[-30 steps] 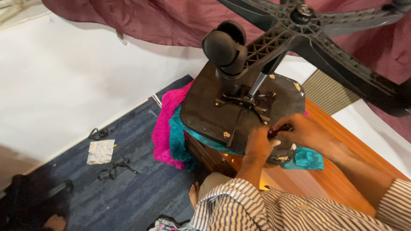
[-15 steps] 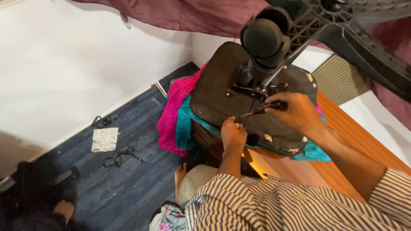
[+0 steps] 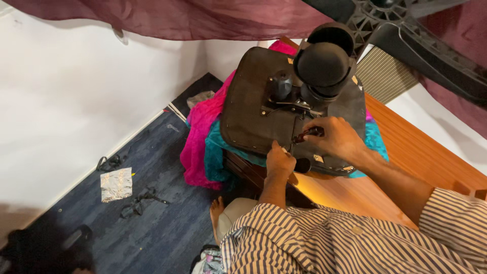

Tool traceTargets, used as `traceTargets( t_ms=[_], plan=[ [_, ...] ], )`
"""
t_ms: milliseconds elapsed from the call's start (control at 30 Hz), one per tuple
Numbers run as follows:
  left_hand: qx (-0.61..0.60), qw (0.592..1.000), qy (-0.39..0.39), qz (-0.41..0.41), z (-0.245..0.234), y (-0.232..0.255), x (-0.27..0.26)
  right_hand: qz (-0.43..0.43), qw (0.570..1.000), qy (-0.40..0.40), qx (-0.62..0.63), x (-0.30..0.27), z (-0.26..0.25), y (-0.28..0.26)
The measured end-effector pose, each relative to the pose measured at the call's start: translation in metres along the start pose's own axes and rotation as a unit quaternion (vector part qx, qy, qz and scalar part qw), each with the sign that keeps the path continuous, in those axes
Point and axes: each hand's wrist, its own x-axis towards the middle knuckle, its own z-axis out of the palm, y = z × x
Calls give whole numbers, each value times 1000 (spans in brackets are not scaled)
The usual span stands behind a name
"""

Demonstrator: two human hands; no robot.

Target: The person uses a screwdriver to tighten screws on the underside of an overturned office chair. They work on multiple screw locations around the chair base while it rests on a wooden table.

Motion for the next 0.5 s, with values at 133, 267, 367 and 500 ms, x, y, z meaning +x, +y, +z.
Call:
traceTargets(
  t_ms=[133,267,367,500],
  plan=[
    [4,1000,5,28,3,-5,5,41,999,-26,-10,-3,-4,-4],
    [12,1000,9,22,6,-6,7,-11,1000,1,-12,-2,-2,-6],
    [-10,1000,0,14,10,-8,7,17,1000,-18,-12,-1,-1,-5],
    [-26,999,13,25,18,-16,12,-64,998,3,-8,3,-1,-5]
  ],
)
